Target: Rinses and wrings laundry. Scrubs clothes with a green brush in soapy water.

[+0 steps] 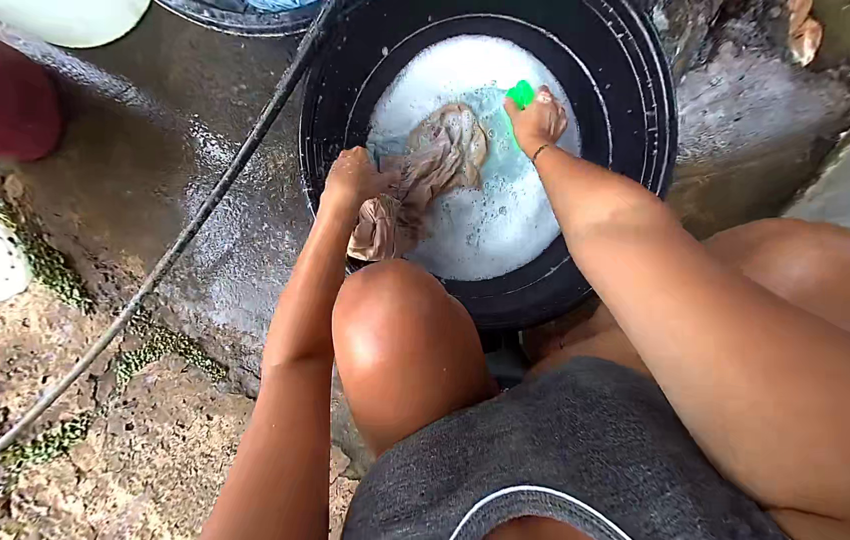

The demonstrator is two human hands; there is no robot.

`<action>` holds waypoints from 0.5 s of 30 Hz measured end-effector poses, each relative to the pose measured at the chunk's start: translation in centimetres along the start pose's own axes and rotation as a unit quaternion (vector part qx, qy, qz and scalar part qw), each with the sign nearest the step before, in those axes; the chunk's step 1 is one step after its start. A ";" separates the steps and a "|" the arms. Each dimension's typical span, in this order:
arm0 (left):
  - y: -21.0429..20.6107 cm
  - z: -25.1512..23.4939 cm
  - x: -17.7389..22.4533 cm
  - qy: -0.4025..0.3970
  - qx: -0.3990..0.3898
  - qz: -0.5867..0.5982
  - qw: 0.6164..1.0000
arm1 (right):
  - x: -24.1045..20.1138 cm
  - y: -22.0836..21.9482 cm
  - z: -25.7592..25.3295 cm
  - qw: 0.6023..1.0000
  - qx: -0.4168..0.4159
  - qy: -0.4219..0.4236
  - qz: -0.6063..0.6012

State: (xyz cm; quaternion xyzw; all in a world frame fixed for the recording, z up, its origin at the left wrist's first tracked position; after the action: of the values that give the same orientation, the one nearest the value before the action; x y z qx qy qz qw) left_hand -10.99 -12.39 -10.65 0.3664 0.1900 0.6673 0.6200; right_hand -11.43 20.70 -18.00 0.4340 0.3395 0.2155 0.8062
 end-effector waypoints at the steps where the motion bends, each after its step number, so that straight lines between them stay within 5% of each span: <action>1: -1.1 -1.7 1.1 0.035 -0.030 -0.007 0.999 | 1.7 0.2 0.2 0.996 0.032 -0.063 -0.049; 6: -7.7 -6.3 2.1 0.084 0.023 -0.064 0.994 | 9.2 -5.1 5.4 0.955 0.086 -0.247 -0.140; 10: -10.5 -7.2 2.4 0.043 0.067 -0.045 0.996 | 4.8 -9.7 11.2 0.987 -0.072 -0.108 -0.092; 15: -8.8 -6.6 0.7 0.112 -0.083 0.044 0.989 | -1.8 -10.6 12.6 0.969 -0.005 0.007 -0.246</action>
State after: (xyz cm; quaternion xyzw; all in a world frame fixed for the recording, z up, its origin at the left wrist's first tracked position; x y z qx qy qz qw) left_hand -9.69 -8.99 -21.07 0.2447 0.1854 0.7440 0.5935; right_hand -2.85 6.99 -21.40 0.3316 0.4400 0.0152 0.8344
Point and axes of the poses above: each hand's wrist, its own z-axis away from the middle knuckle, its own y-axis out of the back of the hand, x = y × z, the point moved 2 cm from there along -z, towards the middle knuckle, and after that the axes turned 3 degrees about -z, right-handed, at the moved point
